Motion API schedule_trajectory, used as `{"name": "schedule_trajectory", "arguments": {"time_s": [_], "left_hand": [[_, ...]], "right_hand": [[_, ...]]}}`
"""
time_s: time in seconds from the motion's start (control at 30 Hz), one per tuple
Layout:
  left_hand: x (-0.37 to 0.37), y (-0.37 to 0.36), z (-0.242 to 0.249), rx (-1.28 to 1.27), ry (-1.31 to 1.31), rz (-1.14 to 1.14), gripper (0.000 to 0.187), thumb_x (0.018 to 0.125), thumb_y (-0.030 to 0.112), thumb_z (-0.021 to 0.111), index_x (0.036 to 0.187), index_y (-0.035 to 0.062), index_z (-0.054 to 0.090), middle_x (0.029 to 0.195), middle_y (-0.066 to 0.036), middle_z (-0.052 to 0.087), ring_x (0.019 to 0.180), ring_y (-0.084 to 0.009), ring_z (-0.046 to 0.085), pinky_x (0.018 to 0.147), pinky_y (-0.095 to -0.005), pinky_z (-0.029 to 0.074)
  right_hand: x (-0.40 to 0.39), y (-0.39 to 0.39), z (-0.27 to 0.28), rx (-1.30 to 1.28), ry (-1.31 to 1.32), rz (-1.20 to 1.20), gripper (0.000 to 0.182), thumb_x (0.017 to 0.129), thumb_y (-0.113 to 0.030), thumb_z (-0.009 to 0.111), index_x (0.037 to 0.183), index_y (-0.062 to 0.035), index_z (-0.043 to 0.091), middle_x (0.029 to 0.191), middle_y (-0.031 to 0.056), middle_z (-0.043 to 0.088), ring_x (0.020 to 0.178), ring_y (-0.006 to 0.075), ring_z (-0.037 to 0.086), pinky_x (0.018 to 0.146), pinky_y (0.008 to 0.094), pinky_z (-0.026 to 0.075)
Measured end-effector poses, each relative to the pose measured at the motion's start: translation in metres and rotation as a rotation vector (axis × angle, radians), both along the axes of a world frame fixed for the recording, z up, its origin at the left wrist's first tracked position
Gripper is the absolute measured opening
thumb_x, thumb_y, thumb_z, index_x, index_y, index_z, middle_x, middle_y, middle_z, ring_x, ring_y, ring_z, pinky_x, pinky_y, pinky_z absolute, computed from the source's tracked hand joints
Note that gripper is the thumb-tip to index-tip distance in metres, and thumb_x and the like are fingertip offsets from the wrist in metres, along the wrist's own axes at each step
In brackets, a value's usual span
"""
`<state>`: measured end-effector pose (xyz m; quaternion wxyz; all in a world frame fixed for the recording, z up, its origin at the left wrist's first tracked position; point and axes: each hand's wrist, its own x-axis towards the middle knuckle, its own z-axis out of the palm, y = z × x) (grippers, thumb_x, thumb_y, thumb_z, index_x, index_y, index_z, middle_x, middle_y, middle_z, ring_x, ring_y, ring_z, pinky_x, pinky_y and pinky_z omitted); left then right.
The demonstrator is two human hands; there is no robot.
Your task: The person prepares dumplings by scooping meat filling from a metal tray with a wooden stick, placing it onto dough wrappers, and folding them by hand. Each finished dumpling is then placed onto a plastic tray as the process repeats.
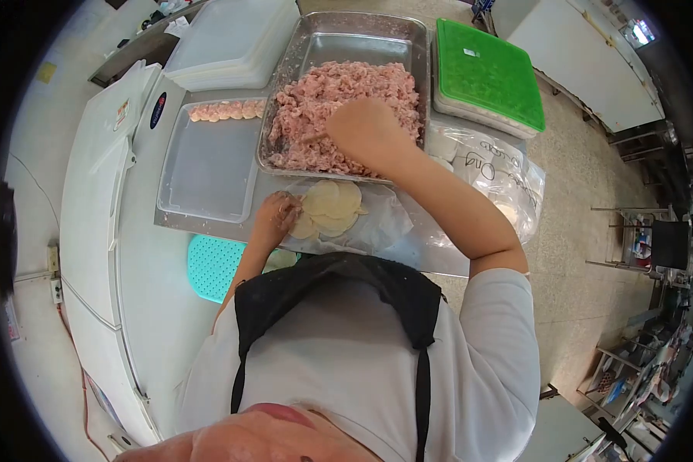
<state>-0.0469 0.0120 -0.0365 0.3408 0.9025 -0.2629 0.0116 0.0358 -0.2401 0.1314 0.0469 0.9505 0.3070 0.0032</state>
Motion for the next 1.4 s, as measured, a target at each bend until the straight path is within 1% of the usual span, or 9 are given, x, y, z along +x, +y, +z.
{"name": "schedule_trajectory", "arguments": {"time_s": [0.17, 0.37, 0.47, 0.57, 0.83, 0.93, 1.17, 1.2, 1.4], "left_hand": [[0.003, 0.004, 0.020, -0.132, 0.094, 0.011, 0.028, 0.075, 0.006, 0.066, 0.103, 0.0056, 0.060, 0.101, -0.013, 0.062, 0.103, -0.0345, 0.055, 0.091, -0.0458, 0.043], [0.009, 0.019, 0.007, -0.077, -0.035, -0.222, 0.036, 0.076, 0.008, 0.067, 0.112, 0.0071, 0.058, 0.111, -0.017, 0.059, 0.109, -0.0353, 0.054, 0.096, -0.0433, 0.042], [0.011, 0.025, -0.005, -0.040, -0.135, -0.307, 0.032, 0.078, 0.011, 0.066, 0.109, 0.0057, 0.058, 0.112, -0.015, 0.060, 0.108, -0.0363, 0.053, 0.094, -0.0441, 0.043], [0.018, 0.029, -0.010, -0.004, 0.154, -0.265, 0.031, 0.078, 0.014, 0.067, 0.107, 0.0054, 0.059, 0.114, -0.014, 0.059, 0.111, -0.0353, 0.052, 0.094, -0.0432, 0.043], [0.024, 0.027, -0.002, -0.091, -0.145, -0.273, 0.018, 0.080, 0.010, 0.065, 0.098, 0.0056, 0.063, 0.093, -0.012, 0.063, 0.093, -0.0331, 0.056, 0.084, -0.0408, 0.047], [0.026, 0.029, 0.002, -0.083, 0.035, -0.292, 0.019, 0.080, 0.009, 0.064, 0.099, 0.0064, 0.065, 0.094, -0.012, 0.063, 0.092, -0.0325, 0.057, 0.083, -0.0403, 0.047], [0.007, 0.021, 0.031, -0.274, -0.028, -0.079, 0.015, 0.085, 0.008, 0.059, 0.098, 0.0045, 0.064, 0.093, -0.015, 0.065, 0.086, -0.0349, 0.060, 0.077, -0.0403, 0.048], [0.004, 0.017, 0.046, -0.336, 0.167, -0.005, 0.014, 0.086, 0.008, 0.058, 0.099, 0.0041, 0.064, 0.094, -0.015, 0.065, 0.085, -0.0347, 0.060, 0.076, -0.0392, 0.048], [0.000, 0.005, 0.058, -0.392, 0.354, 0.086, 0.016, 0.092, 0.010, 0.056, 0.105, 0.0037, 0.061, 0.095, -0.013, 0.065, 0.086, -0.0267, 0.062, 0.076, -0.0337, 0.048]], "right_hand": [[-0.026, 0.034, -0.073, 0.166, -0.007, 0.050, 0.013, 0.076, -0.013, 0.057, 0.071, -0.0069, 0.067, 0.069, 0.0137, 0.065, 0.069, 0.0298, 0.067, 0.058, 0.0404, 0.053], [-0.004, 0.030, -0.002, 0.006, -0.060, -0.061, 0.015, 0.073, -0.014, 0.057, 0.067, -0.0060, 0.068, 0.067, 0.0157, 0.065, 0.066, 0.0295, 0.068, 0.058, 0.0424, 0.053], [-0.016, 0.058, -0.051, 0.086, 0.032, 0.003, 0.017, 0.076, -0.016, 0.057, 0.071, -0.0048, 0.068, 0.069, 0.0165, 0.065, 0.066, 0.0308, 0.067, 0.059, 0.0438, 0.053], [-0.039, 0.060, -0.056, 0.170, 0.092, -0.174, 0.019, 0.078, -0.019, 0.056, 0.077, -0.0043, 0.068, 0.073, 0.0165, 0.066, 0.067, 0.0319, 0.066, 0.059, 0.0450, 0.052], [-0.017, 0.037, -0.036, 0.000, 0.094, -0.272, 0.022, 0.081, -0.021, 0.055, 0.078, -0.0046, 0.068, 0.076, 0.0178, 0.066, 0.071, 0.0332, 0.066, 0.062, 0.0451, 0.052], [-0.033, 0.040, -0.060, 0.083, 0.155, -0.180, 0.021, 0.080, -0.019, 0.054, 0.075, -0.0047, 0.068, 0.074, 0.0179, 0.066, 0.071, 0.0329, 0.067, 0.061, 0.0443, 0.052], [0.024, 0.021, 0.016, -0.057, -0.024, -0.135, 0.018, 0.080, -0.015, 0.055, 0.073, -0.0040, 0.068, 0.072, 0.0156, 0.067, 0.069, 0.0321, 0.068, 0.060, 0.0432, 0.054], [0.037, 0.023, 0.019, -0.004, -0.123, -0.120, 0.017, 0.079, -0.014, 0.057, 0.073, -0.0041, 0.069, 0.072, 0.0153, 0.067, 0.069, 0.0321, 0.068, 0.059, 0.0427, 0.054], [0.005, 0.048, -0.075, 0.041, -0.127, -0.018, 0.011, 0.074, -0.011, 0.059, 0.071, -0.0052, 0.068, 0.070, 0.0156, 0.066, 0.067, 0.0310, 0.068, 0.057, 0.0397, 0.054]]}}
